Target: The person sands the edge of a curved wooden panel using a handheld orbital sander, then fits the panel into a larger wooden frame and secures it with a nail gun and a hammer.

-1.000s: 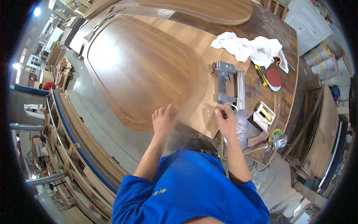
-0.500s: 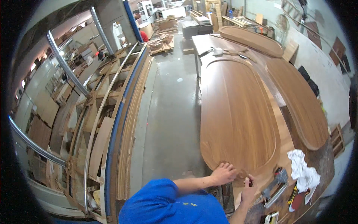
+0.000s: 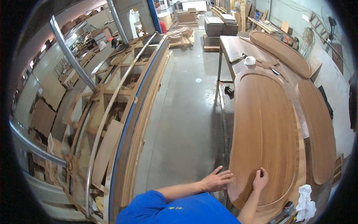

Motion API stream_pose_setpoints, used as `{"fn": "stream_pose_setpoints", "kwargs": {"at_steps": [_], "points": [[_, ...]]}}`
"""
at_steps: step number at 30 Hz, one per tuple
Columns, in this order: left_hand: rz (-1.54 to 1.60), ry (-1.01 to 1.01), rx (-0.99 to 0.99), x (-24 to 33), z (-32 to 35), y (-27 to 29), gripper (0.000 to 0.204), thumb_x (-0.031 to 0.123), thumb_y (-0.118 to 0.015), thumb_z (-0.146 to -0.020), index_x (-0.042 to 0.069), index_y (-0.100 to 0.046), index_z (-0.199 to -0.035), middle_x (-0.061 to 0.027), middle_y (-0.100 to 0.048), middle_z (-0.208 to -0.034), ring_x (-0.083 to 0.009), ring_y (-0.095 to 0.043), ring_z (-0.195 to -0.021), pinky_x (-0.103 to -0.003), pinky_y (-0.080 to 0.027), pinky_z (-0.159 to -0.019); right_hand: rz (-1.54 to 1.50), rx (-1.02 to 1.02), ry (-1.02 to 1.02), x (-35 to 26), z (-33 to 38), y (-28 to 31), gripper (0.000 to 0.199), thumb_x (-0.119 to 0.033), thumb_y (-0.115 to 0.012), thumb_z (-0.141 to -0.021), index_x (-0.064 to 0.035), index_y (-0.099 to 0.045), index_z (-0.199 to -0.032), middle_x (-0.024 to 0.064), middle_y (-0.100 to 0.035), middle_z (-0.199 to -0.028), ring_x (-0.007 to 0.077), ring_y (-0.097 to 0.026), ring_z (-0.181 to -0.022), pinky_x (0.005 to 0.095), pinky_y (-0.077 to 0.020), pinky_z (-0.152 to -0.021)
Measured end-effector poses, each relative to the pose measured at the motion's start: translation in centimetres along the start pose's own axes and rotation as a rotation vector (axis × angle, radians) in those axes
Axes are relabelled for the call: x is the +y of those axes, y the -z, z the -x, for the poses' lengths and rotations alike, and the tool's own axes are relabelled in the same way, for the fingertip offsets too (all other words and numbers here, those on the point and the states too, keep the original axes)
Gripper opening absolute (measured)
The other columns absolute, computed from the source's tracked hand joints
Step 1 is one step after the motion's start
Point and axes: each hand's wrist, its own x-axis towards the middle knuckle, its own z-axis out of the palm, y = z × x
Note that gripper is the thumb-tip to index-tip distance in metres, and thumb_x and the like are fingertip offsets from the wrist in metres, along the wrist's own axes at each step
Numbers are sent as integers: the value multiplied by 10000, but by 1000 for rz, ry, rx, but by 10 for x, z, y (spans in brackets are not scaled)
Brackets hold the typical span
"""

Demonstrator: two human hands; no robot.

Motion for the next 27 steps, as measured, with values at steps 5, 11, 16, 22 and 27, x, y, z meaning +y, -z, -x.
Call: {"fn": "stream_pose_setpoints", "kwargs": {"at_steps": [5,11,16,22,27], "points": [[-89,311,43,-95,19,60,545,308,-745,-933,180,-595,-1441,-95,-534,-1554,-293,-448,-1495,-625,-257,-1255,190,202,37,-44,-52,-51,224,-160,-722,-944,-72,-769,-1145,95,-730,-986,236,-665,-910,373,-552,-825],[-69,424,122,-228,-2,125,380,291,-745,-941,147,-695,-1289,-70,-648,-1381,-290,-605,-1313,-463,-486,-1090,384,261,-61,-81,-134,-112,200,-219,-717,-969,-138,-746,-1149,43,-710,-927,244,-636,-890,422,-526,-856],[-19,474,17,-326,-36,173,355,299,-737,-952,140,-706,-1267,-86,-674,-1350,-305,-635,-1258,-460,-523,-1034,356,368,-141,-110,-194,-162,158,-206,-701,-984,-131,-758,-1111,47,-729,-936,249,-663,-872,429,-542,-814],[58,442,49,-427,-108,226,307,276,-729,-955,116,-735,-1217,-133,-735,-1223,-361,-701,-1110,-477,-587,-927,406,443,-208,-189,-249,-207,185,-219,-692,-927,-114,-800,-1036,126,-785,-968,301,-740,-852,432,-579,-767],[151,430,93,-517,-197,239,303,225,-750,-928,123,-736,-1213,-134,-731,-1213,-358,-699,-1110,-464,-580,-938,397,521,-241,-196,-282,-244,118,-210,-713,-911,-157,-771,-999,16,-738,-885,255,-658,-891,443,-515,-870]]}}
